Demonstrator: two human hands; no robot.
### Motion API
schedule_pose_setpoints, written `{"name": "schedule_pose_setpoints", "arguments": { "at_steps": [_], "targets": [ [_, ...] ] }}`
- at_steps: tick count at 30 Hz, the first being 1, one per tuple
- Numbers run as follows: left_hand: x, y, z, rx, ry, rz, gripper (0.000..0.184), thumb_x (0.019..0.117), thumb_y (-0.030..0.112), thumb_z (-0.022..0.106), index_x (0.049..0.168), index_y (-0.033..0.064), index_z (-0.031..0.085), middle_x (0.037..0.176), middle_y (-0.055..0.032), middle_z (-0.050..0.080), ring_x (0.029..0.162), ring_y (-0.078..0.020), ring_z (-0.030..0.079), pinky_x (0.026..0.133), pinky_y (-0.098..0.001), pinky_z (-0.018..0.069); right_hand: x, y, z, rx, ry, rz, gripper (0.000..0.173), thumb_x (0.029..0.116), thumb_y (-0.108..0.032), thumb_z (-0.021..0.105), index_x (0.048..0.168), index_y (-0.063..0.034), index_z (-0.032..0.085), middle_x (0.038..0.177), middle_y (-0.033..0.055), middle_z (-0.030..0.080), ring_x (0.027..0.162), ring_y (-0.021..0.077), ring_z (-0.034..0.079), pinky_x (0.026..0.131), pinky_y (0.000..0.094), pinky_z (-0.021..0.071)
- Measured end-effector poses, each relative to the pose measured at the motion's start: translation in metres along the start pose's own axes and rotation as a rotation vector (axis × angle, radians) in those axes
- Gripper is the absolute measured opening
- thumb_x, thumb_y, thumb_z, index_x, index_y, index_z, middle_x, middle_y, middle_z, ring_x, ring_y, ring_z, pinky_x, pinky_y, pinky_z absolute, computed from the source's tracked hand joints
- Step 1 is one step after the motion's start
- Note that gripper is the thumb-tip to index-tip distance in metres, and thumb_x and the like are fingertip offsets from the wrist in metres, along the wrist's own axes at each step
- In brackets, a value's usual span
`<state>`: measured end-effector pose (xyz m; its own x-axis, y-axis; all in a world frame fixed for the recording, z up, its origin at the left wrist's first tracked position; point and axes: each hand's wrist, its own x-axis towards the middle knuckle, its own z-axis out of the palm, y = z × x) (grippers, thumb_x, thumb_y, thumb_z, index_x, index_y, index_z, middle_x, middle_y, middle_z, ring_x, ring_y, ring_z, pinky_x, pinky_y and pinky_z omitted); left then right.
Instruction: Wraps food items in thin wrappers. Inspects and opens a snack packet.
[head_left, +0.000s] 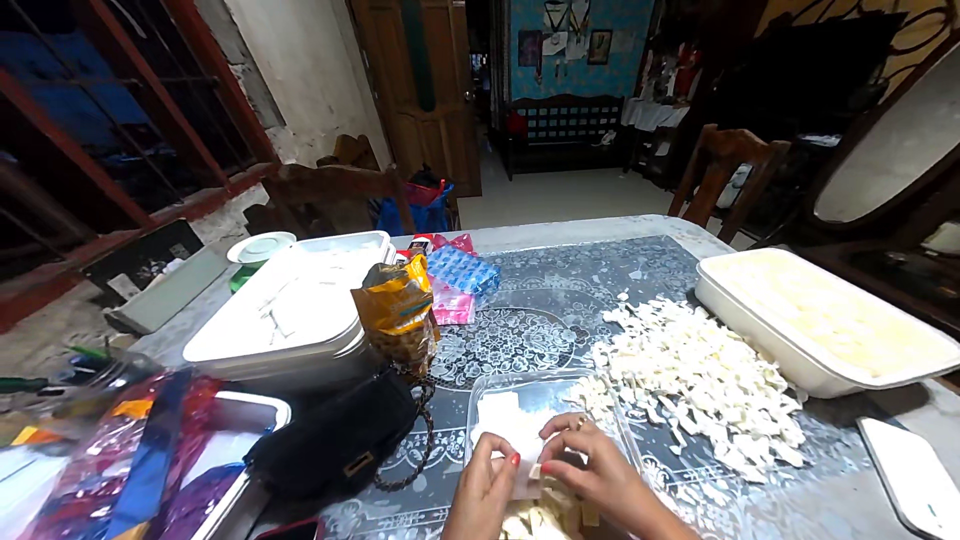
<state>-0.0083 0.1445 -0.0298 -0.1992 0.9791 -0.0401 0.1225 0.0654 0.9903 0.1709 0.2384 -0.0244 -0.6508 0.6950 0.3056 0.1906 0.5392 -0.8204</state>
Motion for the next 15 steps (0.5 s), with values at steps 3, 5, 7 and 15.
{"name": "schedule_pose_setpoints", "arguments": {
  "at_steps": [3, 5, 7, 15],
  "targets": [
    [-0.004, 0.004, 0.005, -0.029, 0.03, 0.004, 0.027, 0.0925, 0.002, 0.068, 0.114, -0.0038, 0.053, 0.079, -0.0051, 0.071, 0.069, -0.0096, 0.069, 0.07, -0.0289, 0.0579, -0.003, 0.0, 0.01, -0.041, -0.007, -0.027, 0.013, 0.0908, -0.01, 0.071, 0.093, 0.0012, 0.076, 0.12, 0.0198, 0.07, 0.118, 0.0316, 0.064, 0.1, 0.0436, 0.0509],
    [-0.005, 0.005, 0.005, -0.049, 0.041, 0.024, 0.03, 0.0905, -0.001, 0.07, 0.119, -0.0041, 0.06, 0.086, -0.007, 0.075, 0.074, -0.0104, 0.072, 0.074, -0.0288, 0.0598, -0.002, 0.002, 0.009, 0.123, 0.024, 0.045, 0.014, 0.0935, -0.009, 0.068, 0.099, 0.0028, 0.073, 0.111, 0.0116, 0.071, 0.102, 0.0141, 0.069, 0.088, 0.0283, 0.058],
    [-0.004, 0.005, 0.003, -0.063, 0.023, 0.043, 0.025, 0.0916, -0.001, 0.067, 0.116, -0.0043, 0.068, 0.092, -0.0074, 0.075, 0.078, -0.0084, 0.072, 0.077, -0.0268, 0.0604, 0.001, -0.004, 0.005, 0.323, 0.066, 0.155, 0.012, 0.096, -0.007, 0.062, 0.102, 0.0011, 0.067, 0.093, 0.0018, 0.071, 0.08, 0.0043, 0.068, 0.073, 0.0226, 0.0582],
    [0.003, 0.006, -0.003, -0.341, -0.029, -0.197, 0.007, 0.0919, -0.004, 0.064, 0.096, 0.0019, 0.062, 0.082, -0.0028, 0.072, 0.072, -0.0106, 0.07, 0.07, -0.0281, 0.0603, -0.001, 0.013, 0.018, -0.2, -0.012, -0.351, 0.026, 0.0864, -0.028, 0.078, 0.093, -0.0032, 0.073, 0.111, 0.0172, 0.072, 0.109, 0.0339, 0.067, 0.093, 0.0488, 0.054]
  ]
}}
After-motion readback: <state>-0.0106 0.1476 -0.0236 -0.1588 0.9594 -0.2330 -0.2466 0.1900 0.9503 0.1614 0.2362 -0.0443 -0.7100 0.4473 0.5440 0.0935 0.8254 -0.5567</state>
